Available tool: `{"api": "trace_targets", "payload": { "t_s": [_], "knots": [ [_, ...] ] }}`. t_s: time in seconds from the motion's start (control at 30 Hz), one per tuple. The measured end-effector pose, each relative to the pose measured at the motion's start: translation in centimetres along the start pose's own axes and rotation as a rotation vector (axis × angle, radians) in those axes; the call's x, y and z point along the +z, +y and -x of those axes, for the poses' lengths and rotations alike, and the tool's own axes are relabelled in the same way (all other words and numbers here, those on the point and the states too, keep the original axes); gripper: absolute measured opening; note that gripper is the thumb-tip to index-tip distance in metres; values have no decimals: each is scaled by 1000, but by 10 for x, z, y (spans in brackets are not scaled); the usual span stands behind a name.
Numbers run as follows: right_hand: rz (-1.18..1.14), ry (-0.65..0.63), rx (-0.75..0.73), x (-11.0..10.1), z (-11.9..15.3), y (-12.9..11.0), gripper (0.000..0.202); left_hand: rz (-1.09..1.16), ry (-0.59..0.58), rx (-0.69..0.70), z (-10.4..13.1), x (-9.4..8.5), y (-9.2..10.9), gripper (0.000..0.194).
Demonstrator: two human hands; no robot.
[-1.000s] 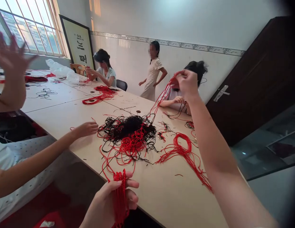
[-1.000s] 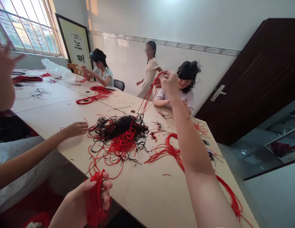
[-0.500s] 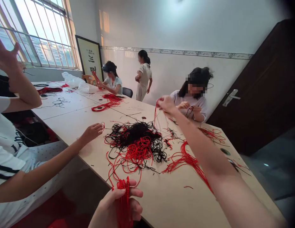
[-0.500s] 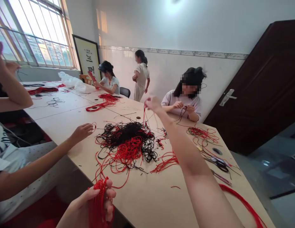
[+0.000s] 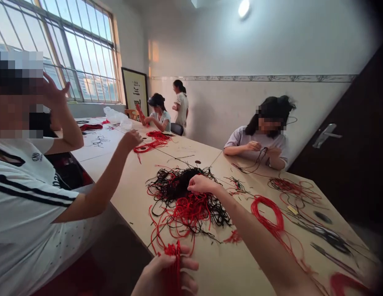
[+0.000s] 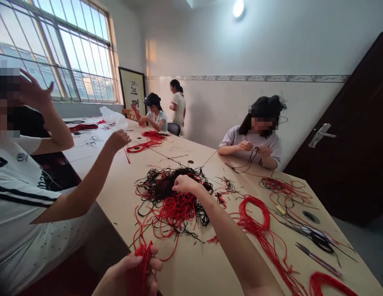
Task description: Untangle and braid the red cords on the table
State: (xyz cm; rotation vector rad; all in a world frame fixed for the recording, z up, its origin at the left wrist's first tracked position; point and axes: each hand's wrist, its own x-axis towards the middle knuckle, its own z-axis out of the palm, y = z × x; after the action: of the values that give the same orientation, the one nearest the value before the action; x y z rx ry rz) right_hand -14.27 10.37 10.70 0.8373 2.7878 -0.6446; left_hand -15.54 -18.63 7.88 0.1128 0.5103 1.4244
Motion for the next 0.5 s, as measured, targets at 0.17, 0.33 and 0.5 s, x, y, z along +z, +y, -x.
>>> {"api": "trace_targets", "payload": {
  "t_s": [0.17, 0.33, 0.5],
  "knots": [
    [55, -110, 207, 32, 29, 42, 22, -23, 36, -5, -1, 6, -8, 18],
    [63, -29, 302, 58, 30, 51, 27, -54, -8, -57, -11, 10, -20, 20],
    [-21, 36, 349, 68, 24, 46, 29, -61, -32, -82, -12, 13, -28, 19]
  ]
}}
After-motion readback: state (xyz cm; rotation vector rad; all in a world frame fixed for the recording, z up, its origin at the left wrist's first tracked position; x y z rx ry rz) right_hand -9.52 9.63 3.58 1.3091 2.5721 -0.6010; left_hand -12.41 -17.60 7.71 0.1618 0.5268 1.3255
